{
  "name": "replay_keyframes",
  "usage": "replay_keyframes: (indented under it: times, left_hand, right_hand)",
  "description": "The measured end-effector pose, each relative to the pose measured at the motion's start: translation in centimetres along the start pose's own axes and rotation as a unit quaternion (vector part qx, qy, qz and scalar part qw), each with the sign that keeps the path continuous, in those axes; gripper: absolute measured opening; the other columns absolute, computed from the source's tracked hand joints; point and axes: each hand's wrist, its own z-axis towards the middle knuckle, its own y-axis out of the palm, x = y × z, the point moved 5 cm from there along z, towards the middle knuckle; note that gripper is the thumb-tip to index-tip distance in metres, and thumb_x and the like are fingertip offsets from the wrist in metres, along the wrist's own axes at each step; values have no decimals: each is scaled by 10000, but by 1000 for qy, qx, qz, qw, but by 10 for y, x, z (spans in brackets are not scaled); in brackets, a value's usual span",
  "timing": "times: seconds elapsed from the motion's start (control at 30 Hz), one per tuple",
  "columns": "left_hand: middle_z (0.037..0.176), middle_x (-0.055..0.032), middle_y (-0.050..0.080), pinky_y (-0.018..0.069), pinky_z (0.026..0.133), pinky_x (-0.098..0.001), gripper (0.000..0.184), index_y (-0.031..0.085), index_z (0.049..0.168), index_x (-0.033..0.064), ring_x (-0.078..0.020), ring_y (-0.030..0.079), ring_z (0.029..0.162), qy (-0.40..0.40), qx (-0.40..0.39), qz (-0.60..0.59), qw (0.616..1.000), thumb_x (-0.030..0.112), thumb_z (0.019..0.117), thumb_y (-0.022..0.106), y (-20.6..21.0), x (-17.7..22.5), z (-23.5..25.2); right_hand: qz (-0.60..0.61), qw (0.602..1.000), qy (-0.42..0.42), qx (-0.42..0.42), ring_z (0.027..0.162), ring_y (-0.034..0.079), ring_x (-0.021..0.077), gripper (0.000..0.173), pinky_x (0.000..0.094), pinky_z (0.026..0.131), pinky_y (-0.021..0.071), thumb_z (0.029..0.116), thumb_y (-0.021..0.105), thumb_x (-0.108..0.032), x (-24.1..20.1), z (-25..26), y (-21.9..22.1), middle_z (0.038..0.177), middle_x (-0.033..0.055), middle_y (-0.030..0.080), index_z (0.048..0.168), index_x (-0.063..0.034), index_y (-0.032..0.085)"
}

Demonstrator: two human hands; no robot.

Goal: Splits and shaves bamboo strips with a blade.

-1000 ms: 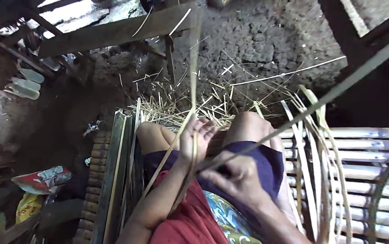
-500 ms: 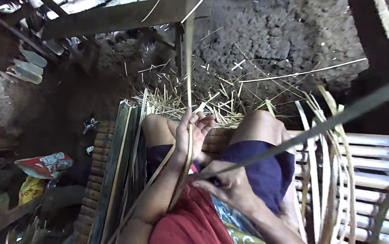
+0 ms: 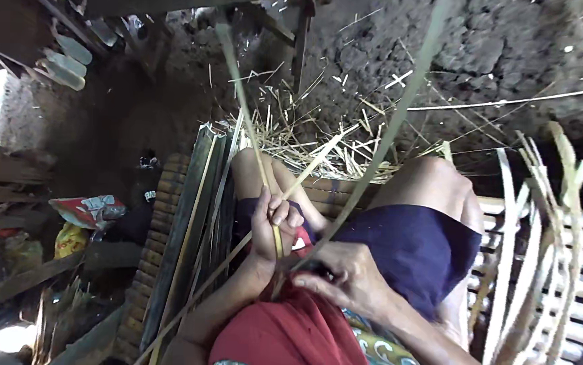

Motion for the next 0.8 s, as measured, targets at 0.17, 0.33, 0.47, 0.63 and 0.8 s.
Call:
replay_keyframes:
  times: [0.17,0.33,0.47,0.63,0.8]
  left_hand:
    - [472,113,404,352,379,-147,564,495,644,214,-6,377,350,82,64,37,994,423,1117,268,-3,24,-5]
    - [497,117,456,394,397,-142,544,542,755,208,7,421,372,164,30,152,974,453,1115,215,-23,82,0]
    - [595,92,466,429,489,-152,322,598,1188,77,5,454,478,144,59,577,802,130,1032,322,-56,150,-24]
    - [1154,-230,680,522,940,-538,322,632,1331,12,-357,672,1006,-113,135,837,518,162,1065,528,-120,192,-117]
    - [1297,-375,590,385,1079,-662,327,653,1261,-85,-549,544,1247,-220,226,835,451,145,1055,545,-178,215,-211]
  right_hand:
    - [-80,990,-92,-63,530,574,181,528,330,468,437,1055,447,-498,-21,-25,28,588,26,553,731,-117,619]
    - [-83,993,-75,-27,545,598,156,476,326,476,459,1037,487,-453,-24,-17,23,609,15,598,724,-133,647]
    - [-144,978,143,51,568,650,236,357,494,502,502,979,557,-355,13,17,-28,682,75,680,917,-62,751]
    - [-242,940,220,97,621,627,402,388,607,569,456,1037,506,-294,54,27,-109,711,221,641,1021,40,702]
    - [-221,948,192,123,692,634,301,534,528,630,505,1040,406,-438,71,13,-154,795,164,628,1009,19,681]
